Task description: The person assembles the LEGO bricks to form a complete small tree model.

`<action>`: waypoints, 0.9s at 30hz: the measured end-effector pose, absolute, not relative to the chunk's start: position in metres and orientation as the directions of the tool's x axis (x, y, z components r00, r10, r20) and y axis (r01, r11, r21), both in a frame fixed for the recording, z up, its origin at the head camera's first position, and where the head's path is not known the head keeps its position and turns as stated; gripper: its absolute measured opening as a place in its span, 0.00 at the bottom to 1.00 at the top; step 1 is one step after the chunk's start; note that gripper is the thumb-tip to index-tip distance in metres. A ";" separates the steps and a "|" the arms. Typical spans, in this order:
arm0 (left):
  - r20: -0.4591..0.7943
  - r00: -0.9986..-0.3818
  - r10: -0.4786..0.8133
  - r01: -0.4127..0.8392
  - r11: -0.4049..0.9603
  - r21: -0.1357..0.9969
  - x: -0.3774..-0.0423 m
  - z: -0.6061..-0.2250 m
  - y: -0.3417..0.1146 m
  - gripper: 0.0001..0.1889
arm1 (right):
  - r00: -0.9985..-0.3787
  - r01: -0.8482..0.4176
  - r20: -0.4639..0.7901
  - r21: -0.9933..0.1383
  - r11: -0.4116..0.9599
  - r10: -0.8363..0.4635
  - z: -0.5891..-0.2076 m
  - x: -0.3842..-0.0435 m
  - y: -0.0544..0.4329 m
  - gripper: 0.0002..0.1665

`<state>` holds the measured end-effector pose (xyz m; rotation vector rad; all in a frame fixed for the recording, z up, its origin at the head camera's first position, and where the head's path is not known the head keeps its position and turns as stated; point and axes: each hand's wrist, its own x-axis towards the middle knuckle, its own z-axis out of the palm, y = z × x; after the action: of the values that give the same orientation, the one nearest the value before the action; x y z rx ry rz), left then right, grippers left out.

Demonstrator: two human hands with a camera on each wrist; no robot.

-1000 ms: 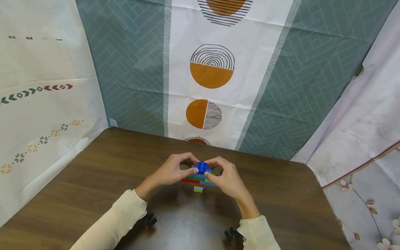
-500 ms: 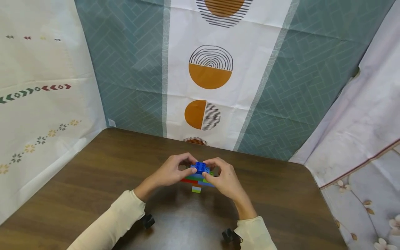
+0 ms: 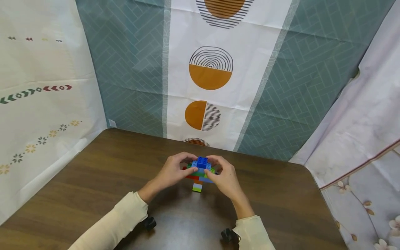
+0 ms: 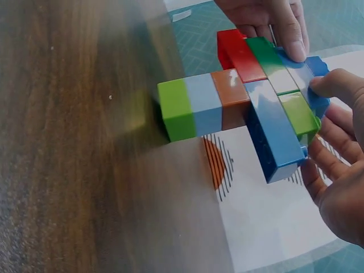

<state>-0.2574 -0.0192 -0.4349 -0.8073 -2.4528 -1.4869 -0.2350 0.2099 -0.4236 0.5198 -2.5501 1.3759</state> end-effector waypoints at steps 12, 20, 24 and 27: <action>0.445 -0.805 0.391 0.579 0.360 0.731 -0.266 -0.440 -0.019 0.22 | -0.904 -0.427 0.376 -0.779 0.459 -0.202 -0.435 -0.243 0.213 0.26; 0.445 -0.805 0.393 0.581 0.363 0.729 -0.277 -0.439 -0.019 0.23 | -0.895 -0.447 0.392 -0.778 0.443 -0.214 -0.443 -0.254 0.216 0.27; 0.403 -0.822 0.402 0.548 0.371 0.749 -0.282 -0.439 -0.017 0.22 | -0.900 -0.436 0.388 -0.784 0.442 -0.201 -0.447 -0.259 0.217 0.28; 0.373 -0.837 0.400 0.522 0.378 0.765 -0.287 -0.441 -0.015 0.22 | -0.913 -0.407 0.364 -0.795 0.451 -0.181 -0.449 -0.262 0.216 0.30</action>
<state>-0.2866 -0.0152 -0.4405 -0.8412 -2.5008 -1.4606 -0.2621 0.2162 -0.4490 0.5107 -2.4750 1.4493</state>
